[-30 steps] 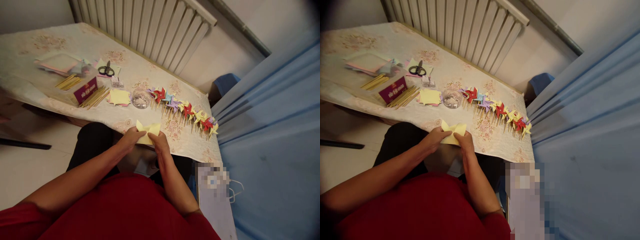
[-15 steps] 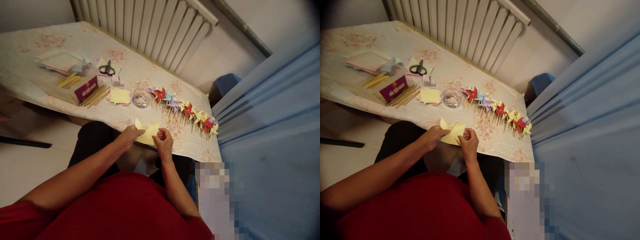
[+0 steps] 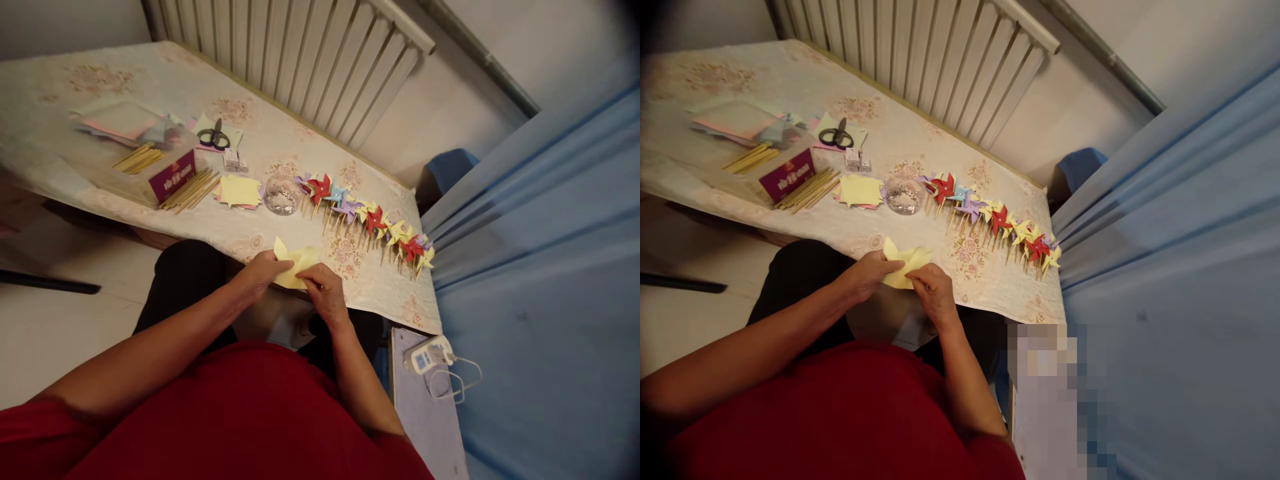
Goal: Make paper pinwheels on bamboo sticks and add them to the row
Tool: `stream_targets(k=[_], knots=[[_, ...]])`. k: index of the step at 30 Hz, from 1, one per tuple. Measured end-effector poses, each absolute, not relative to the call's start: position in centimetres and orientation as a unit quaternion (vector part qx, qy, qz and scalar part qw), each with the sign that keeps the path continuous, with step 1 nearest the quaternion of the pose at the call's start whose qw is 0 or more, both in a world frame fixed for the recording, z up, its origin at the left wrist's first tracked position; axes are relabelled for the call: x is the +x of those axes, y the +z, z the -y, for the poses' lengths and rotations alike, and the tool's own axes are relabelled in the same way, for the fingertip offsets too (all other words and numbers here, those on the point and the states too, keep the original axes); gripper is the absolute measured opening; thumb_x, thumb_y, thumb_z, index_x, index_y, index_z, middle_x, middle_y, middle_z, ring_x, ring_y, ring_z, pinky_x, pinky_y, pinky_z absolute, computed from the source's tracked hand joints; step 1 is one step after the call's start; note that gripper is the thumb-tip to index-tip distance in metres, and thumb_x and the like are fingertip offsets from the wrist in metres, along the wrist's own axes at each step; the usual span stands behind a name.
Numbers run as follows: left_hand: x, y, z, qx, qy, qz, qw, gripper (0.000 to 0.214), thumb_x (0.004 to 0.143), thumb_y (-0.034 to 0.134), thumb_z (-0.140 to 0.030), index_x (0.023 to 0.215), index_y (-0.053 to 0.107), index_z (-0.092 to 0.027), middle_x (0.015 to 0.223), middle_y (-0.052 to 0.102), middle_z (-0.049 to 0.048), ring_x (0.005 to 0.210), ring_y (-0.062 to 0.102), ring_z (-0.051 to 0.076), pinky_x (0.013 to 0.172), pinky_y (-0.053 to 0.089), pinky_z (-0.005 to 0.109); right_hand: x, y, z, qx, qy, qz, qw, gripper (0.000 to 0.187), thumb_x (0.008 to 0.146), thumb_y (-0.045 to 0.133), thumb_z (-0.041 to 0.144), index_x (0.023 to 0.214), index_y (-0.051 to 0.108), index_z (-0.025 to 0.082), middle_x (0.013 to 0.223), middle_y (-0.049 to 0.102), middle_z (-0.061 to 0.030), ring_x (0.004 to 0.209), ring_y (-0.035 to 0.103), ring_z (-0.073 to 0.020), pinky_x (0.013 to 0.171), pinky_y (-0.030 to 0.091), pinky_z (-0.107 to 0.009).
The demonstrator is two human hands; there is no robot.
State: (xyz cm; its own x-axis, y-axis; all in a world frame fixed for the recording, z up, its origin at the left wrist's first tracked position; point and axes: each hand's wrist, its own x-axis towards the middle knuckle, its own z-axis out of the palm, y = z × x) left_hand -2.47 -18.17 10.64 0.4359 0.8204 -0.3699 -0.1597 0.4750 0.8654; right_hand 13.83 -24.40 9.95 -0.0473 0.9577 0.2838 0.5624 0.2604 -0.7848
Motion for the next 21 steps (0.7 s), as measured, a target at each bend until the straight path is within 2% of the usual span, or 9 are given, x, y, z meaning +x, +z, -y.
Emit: stream_targets(k=[6,12,16,21], knots=[[-2.4,10.7,18.4,0.412,0.330,-0.433,0.730,0.032,0.058,0.071,-0.035,0.083,0.066,-0.016,0.074,0.071,0.0035,0.070,0.064,0.020,0.060,0.046,0.028,13.3,10.3,24.3,-0.568,0.314,0.635,0.420,0.015,0.085,0.064,0.034,0.080,0.073,0.024,0.084,0.068,-0.0032,0.081,0.062,-0.0180,0.077,0.049,-0.030],[-2.1,10.2,18.4,0.392,0.330,-0.437,0.739,0.027,0.061,0.069,-0.030,0.083,0.066,-0.016,0.068,0.069,0.0022,0.067,0.063,0.019,0.060,0.046,0.028,12.7,9.2,24.2,-0.624,0.389,0.540,0.409,0.023,0.083,0.061,0.044,0.079,0.067,0.022,0.070,0.061,0.0009,0.061,0.052,-0.0140,0.059,0.043,-0.026],[-2.0,9.7,18.4,0.390,0.342,-0.437,0.735,0.028,0.061,0.069,-0.030,0.084,0.066,-0.016,0.069,0.069,0.0017,0.064,0.062,0.017,0.059,0.045,0.027,11.9,8.4,24.0,-0.659,0.384,0.489,0.424,0.025,0.082,0.058,0.047,0.077,0.061,0.022,0.063,0.058,0.0025,0.052,0.046,-0.0124,0.052,0.039,-0.025],[-1.8,9.5,18.4,0.391,0.349,-0.432,0.734,0.024,0.061,0.069,-0.028,0.081,0.066,-0.015,0.067,0.068,0.0015,0.062,0.060,0.015,0.058,0.044,0.026,11.0,8.1,23.7,-0.690,0.342,0.457,0.445,0.024,0.081,0.056,0.045,0.075,0.059,0.022,0.063,0.058,0.0017,0.057,0.050,-0.0138,0.054,0.041,-0.025]])
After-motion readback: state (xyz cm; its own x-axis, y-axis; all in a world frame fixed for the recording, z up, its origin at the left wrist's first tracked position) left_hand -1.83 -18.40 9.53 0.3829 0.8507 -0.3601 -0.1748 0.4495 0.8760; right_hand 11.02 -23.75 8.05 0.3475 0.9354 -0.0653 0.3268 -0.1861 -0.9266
